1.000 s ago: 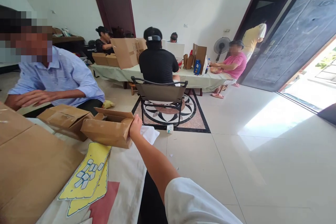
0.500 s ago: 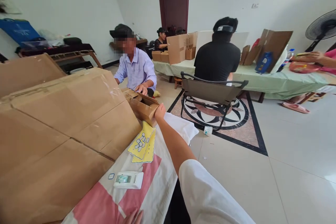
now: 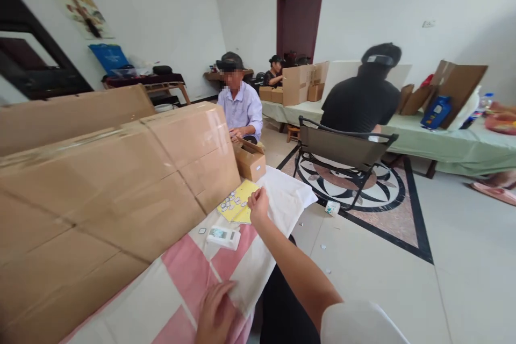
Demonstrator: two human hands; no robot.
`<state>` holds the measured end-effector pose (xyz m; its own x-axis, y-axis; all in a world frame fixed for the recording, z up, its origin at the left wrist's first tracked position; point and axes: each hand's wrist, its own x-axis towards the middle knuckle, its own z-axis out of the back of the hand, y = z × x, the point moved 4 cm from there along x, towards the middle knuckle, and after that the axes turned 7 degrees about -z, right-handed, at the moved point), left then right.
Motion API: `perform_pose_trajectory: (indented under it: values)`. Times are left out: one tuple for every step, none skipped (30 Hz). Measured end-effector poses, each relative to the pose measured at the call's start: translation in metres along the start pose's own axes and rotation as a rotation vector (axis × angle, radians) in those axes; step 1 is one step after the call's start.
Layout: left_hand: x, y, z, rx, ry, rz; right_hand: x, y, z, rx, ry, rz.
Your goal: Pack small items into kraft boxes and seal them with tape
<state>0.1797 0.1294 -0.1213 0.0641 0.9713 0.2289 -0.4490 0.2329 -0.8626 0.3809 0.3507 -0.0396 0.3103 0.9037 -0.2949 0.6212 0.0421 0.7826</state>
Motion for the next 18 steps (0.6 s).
perform_pose_trajectory:
  values:
    - [-0.002,0.005,0.018,-0.149,-0.015,0.084,-0.025,-0.015,-0.017,-0.019,0.079,0.004]
    - [-0.004,0.011,0.042,-0.263,-0.073,0.159,-0.051,-0.030,-0.035,-0.045,0.163,0.006]
    - [-0.009,0.020,0.073,-0.326,-0.185,0.226,-0.077,-0.047,-0.053,-0.076,0.251,0.006]
    - [-0.016,0.028,0.111,-0.321,-0.365,0.235,-0.105,-0.063,-0.070,-0.114,0.341,0.002]
    - [-0.026,0.037,0.153,-0.287,-0.547,0.217,-0.132,-0.080,-0.087,-0.156,0.432,-0.005]
    - [-0.037,0.048,0.195,-0.257,-0.691,0.218,-0.158,-0.096,-0.102,-0.203,0.526,-0.015]
    - [-0.050,0.060,0.236,-0.231,-0.813,0.231,-0.183,-0.111,-0.117,-0.252,0.621,-0.031]
    - [-0.062,0.072,0.276,-0.210,-0.928,0.245,-0.207,-0.126,-0.132,-0.301,0.717,-0.052]
    - [-0.074,0.084,0.313,-0.190,-1.017,0.261,-0.230,-0.141,-0.148,-0.348,0.816,-0.078]
    - [-0.083,0.096,0.346,-0.168,-1.093,0.276,-0.251,-0.157,-0.165,-0.392,0.917,-0.107]
    - [-0.089,0.107,0.377,-0.146,-1.155,0.293,-0.272,-0.173,-0.183,-0.430,1.014,-0.137]
    - [-0.091,0.118,0.404,-0.122,-1.205,0.312,-0.291,-0.190,-0.202,-0.460,1.100,-0.166]
    - [-0.090,0.129,0.427,-0.103,-1.241,0.334,-0.308,-0.208,-0.221,-0.484,1.170,-0.192]
    - [-0.086,0.139,0.448,-0.091,-1.255,0.358,-0.322,-0.227,-0.241,-0.504,1.217,-0.213]
    - [-0.079,0.148,0.466,-0.082,-1.268,0.388,-0.332,-0.246,-0.261,-0.523,1.240,-0.229]
    - [-0.071,0.157,0.481,-0.081,-1.273,0.417,-0.340,-0.266,-0.281,-0.544,1.240,-0.239]
    - [-0.063,0.164,0.495,-0.091,-1.270,0.444,-0.343,-0.284,-0.300,-0.568,1.222,-0.241]
    - [-0.054,0.171,0.506,-0.110,-1.265,0.470,-0.344,-0.302,-0.319,-0.593,1.193,-0.229]
